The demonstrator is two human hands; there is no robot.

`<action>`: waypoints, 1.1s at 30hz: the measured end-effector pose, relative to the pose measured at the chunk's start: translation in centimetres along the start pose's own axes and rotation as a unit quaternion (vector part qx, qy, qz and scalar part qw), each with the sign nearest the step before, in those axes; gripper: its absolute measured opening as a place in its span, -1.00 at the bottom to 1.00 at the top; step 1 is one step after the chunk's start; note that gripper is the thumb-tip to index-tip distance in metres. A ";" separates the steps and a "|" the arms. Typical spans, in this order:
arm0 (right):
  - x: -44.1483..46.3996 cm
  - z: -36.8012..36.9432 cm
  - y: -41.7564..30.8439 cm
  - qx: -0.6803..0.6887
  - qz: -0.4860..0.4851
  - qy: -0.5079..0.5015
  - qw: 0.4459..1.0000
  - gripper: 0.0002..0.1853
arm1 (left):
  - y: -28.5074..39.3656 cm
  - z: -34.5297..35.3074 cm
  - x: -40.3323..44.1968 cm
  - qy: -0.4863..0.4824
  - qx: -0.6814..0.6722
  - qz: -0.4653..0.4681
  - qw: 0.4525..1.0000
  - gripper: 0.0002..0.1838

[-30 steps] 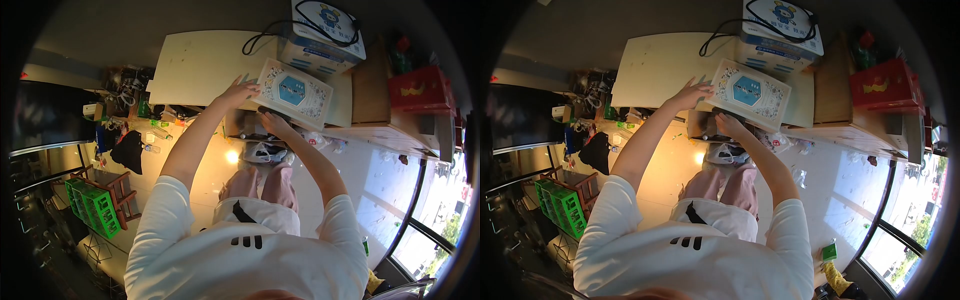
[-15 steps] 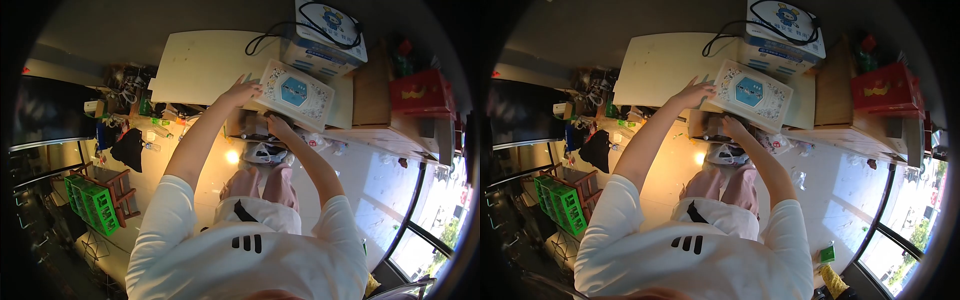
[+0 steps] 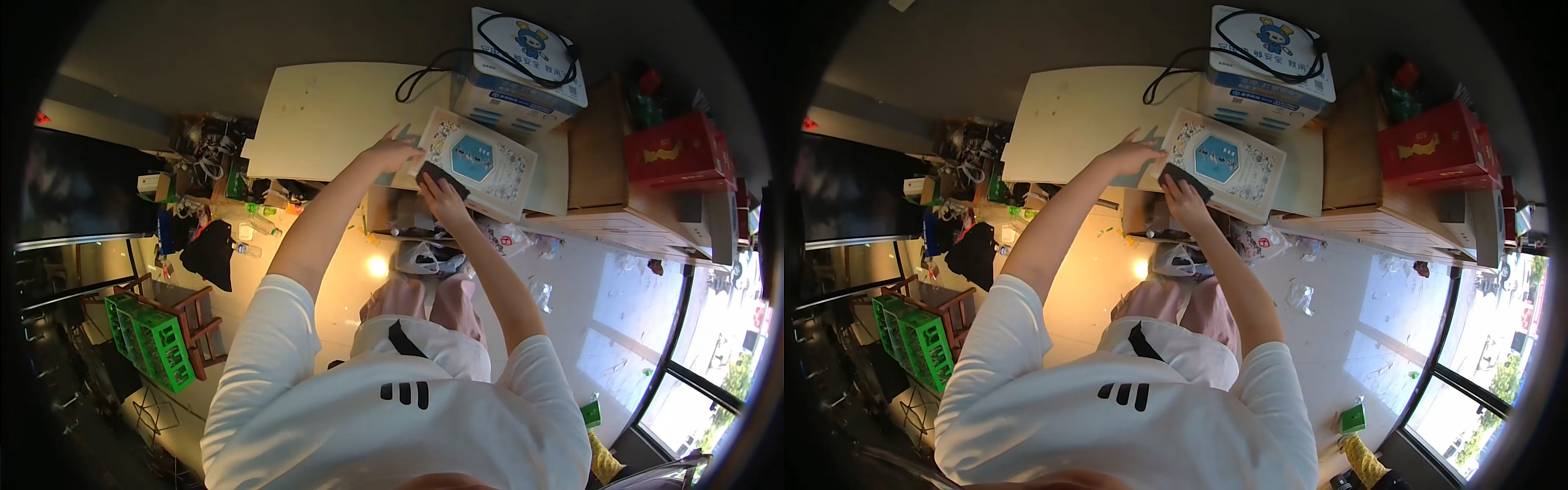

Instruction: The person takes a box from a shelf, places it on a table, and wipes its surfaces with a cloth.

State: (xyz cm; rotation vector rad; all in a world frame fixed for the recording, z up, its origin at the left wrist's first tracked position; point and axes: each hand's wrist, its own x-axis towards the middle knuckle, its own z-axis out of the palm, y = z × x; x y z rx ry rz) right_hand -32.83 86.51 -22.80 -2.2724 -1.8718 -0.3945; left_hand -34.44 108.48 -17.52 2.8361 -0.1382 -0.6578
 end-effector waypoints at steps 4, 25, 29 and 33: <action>-6.7 -2.8 3.0 -0.023 0.033 -0.039 0.998 -0.53 | -0.3 0.8 0.0 0.014 -0.039 0.001 0.999 -0.30; -11.3 -5.5 7.0 -0.040 -0.017 0.008 0.999 -0.67 | 3.8 1.3 1.5 0.056 0.149 -0.031 0.987 -0.71; -15.0 -7.3 9.4 -0.057 0.009 -0.013 0.998 -0.65 | 5.1 2.0 1.0 0.085 0.144 -0.051 0.985 -0.67; -16.4 -8.4 9.5 -0.049 0.040 -0.025 0.998 -0.64 | 8.5 -0.4 0.3 0.016 0.153 -0.105 0.982 -0.57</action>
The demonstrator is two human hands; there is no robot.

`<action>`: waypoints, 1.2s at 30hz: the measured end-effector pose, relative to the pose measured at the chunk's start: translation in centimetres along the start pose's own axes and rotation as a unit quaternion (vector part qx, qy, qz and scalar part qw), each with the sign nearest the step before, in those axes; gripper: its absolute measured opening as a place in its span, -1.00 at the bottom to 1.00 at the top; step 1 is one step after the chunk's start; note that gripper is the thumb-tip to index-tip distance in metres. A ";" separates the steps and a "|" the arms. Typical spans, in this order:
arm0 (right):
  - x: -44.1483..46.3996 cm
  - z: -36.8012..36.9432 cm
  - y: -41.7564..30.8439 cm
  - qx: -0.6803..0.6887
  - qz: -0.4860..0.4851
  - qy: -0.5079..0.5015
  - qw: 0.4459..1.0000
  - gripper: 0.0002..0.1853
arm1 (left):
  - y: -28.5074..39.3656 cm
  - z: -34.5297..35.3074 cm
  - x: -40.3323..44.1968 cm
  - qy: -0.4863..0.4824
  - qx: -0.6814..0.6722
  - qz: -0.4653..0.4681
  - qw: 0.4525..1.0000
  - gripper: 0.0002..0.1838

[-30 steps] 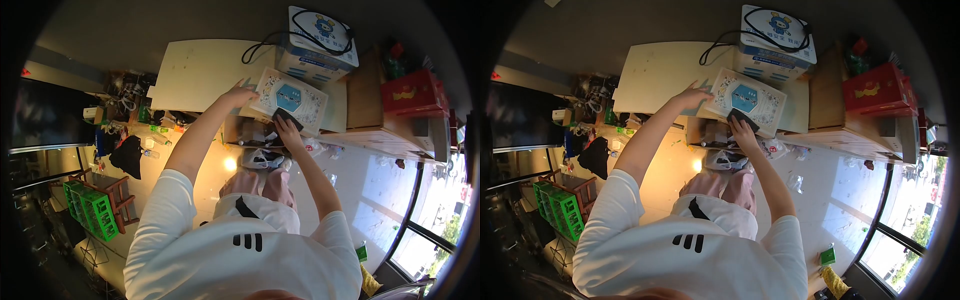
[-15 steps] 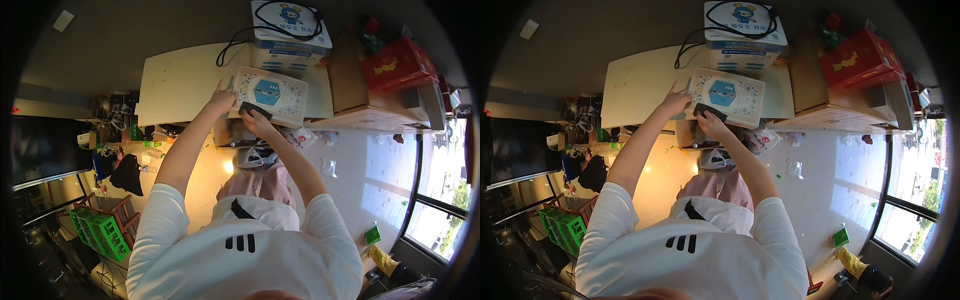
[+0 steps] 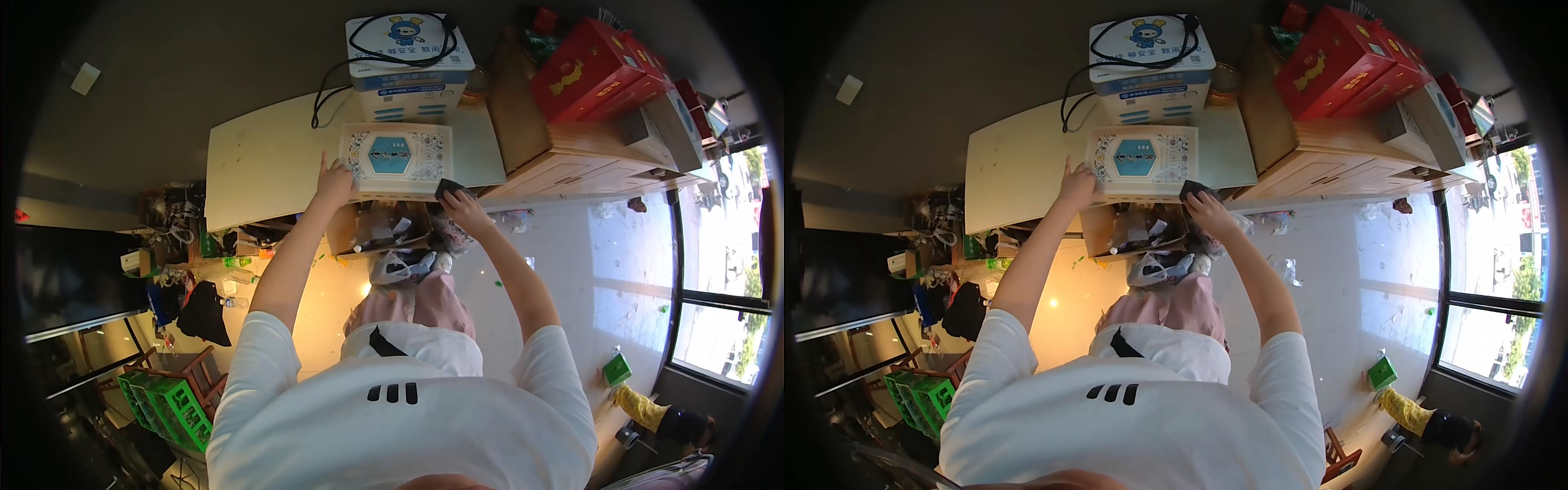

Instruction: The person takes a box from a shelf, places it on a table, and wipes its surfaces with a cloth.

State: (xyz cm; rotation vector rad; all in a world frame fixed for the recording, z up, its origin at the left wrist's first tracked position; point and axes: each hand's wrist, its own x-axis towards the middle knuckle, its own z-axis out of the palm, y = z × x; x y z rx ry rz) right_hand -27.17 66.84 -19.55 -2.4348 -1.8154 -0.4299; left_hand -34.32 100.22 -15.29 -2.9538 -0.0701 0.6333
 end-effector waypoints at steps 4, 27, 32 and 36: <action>0.2 -0.2 -2.5 0.026 -0.071 0.029 0.997 -0.65 | 2.6 0.8 0.5 0.090 -0.077 -0.033 0.992 -0.46; -5.7 3.3 4.4 0.123 0.140 0.023 0.982 -0.68 | 6.6 2.2 4.1 0.055 -0.123 -0.022 0.991 -0.26; -0.8 1.9 1.4 0.433 0.377 0.217 0.790 -0.61 | 7.2 0.8 3.5 0.040 -0.116 -0.040 0.992 -0.26; -0.4 3.4 1.4 0.444 0.354 0.195 0.800 -0.61 | 7.3 0.6 3.4 0.033 -0.112 -0.048 0.992 -0.27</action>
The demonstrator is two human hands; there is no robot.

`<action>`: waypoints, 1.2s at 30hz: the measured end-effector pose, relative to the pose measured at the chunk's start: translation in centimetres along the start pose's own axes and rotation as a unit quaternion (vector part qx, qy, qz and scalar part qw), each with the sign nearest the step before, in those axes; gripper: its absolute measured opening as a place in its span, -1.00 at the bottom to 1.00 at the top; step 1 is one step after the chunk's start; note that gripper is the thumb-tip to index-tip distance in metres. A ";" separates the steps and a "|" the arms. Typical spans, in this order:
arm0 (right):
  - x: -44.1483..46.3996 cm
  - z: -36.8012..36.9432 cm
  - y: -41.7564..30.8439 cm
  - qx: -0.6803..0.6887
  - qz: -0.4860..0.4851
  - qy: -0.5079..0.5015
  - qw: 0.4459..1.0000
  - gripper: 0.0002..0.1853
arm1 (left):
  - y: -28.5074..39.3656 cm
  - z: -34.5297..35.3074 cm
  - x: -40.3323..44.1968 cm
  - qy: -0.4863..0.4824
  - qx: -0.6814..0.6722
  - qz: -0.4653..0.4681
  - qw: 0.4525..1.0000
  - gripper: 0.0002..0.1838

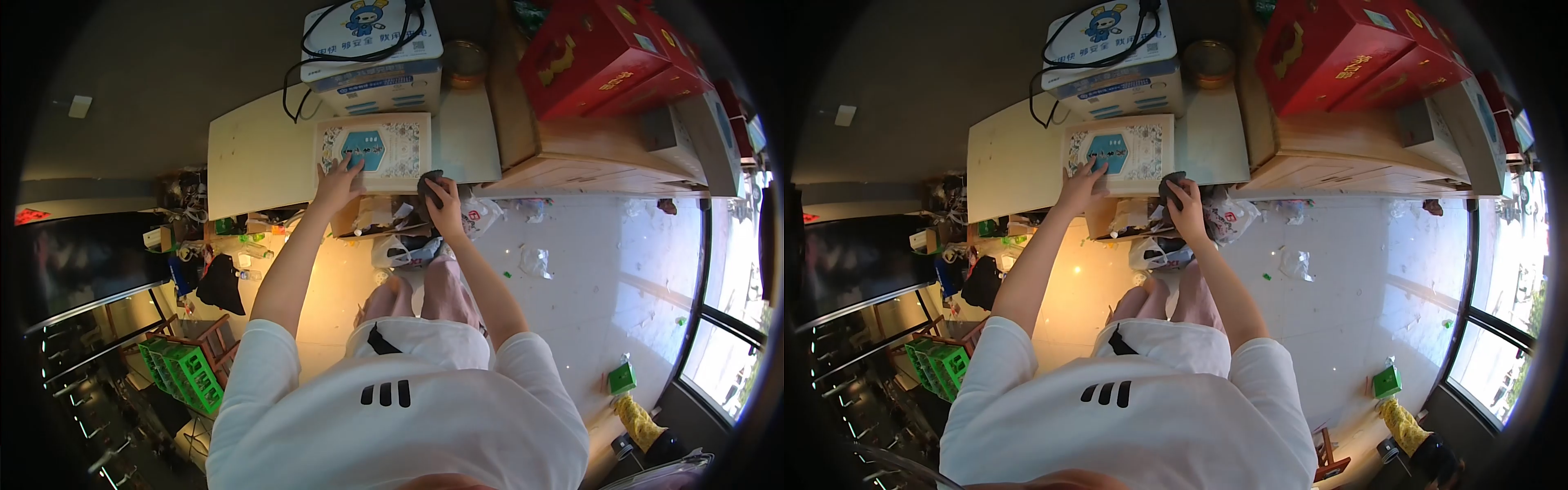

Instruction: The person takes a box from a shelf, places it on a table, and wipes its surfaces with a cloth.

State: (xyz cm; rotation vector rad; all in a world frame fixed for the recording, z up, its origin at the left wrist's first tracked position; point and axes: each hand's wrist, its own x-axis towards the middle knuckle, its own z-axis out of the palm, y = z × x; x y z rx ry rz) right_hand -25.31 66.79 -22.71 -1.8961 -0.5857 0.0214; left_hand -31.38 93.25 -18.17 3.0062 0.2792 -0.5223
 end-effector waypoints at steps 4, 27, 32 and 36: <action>0.4 -2.5 1.4 0.046 0.097 -0.006 0.994 -0.66 | 0.1 -0.4 0.0 -0.003 -0.002 -0.003 1.000 -0.28; 7.9 0.1 1.8 0.054 0.043 -0.021 0.997 -0.70 | 0.7 -1.0 -0.3 -0.004 -0.016 -0.025 1.000 -0.31; 2.5 0.3 4.8 0.079 0.136 0.028 0.987 -0.72 | -0.7 1.1 -0.3 0.017 -0.053 -0.008 0.998 -0.31; 4.3 -0.1 6.7 0.068 0.160 0.060 0.983 -0.71 | 0.1 -0.1 -0.1 0.013 -0.048 -0.004 0.999 -0.30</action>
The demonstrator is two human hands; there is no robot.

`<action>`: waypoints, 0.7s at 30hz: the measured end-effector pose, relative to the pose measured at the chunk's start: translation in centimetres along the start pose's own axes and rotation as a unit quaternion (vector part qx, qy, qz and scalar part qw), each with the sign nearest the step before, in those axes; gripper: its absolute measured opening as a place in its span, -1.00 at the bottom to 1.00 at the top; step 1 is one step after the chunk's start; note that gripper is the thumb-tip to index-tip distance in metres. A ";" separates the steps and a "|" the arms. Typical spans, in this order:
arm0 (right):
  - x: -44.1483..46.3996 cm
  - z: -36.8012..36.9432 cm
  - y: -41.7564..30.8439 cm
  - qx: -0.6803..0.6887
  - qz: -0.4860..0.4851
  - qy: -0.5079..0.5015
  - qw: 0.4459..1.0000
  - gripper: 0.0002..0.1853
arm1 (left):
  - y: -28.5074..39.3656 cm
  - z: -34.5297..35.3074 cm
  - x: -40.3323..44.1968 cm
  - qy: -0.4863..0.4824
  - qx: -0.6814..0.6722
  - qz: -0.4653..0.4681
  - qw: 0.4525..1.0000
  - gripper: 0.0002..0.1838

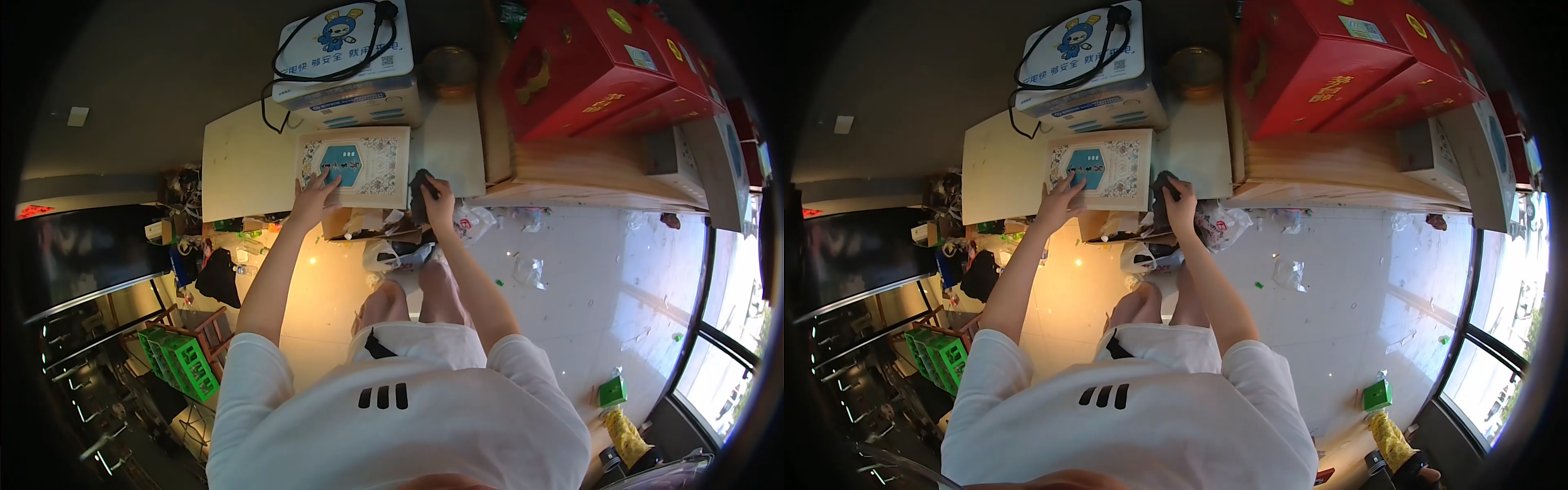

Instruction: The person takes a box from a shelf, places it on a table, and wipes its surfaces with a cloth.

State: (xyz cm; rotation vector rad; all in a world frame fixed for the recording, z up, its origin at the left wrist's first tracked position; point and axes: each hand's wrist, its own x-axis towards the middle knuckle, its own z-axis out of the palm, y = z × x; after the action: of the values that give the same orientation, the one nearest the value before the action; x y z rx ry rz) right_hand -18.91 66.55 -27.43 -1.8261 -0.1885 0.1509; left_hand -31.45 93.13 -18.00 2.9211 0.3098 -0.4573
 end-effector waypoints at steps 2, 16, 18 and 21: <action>3.6 1.3 -1.1 0.044 -0.004 0.000 0.999 -0.69 | 0.3 -0.5 -0.1 -0.009 0.021 -0.002 1.000 -0.29; 8.8 3.8 -0.8 -0.058 0.125 -0.069 0.988 -0.68 | -0.1 0.1 0.0 0.008 -0.099 -0.012 0.995 -0.31; 10.1 5.3 -0.8 -0.008 0.116 -0.051 0.992 -0.70 | 0.1 -0.1 -0.1 0.004 -0.047 -0.019 0.999 -0.32; 10.4 7.1 1.3 -0.061 0.110 -0.023 0.992 -0.71 | 0.9 -0.9 -0.1 -0.003 -0.012 -0.025 1.000 -0.31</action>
State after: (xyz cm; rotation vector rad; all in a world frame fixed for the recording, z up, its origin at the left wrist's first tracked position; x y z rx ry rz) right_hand -10.06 75.04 -30.58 -1.9649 -0.0284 0.3420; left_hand -31.09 92.38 -16.95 2.8942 0.3849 -0.4670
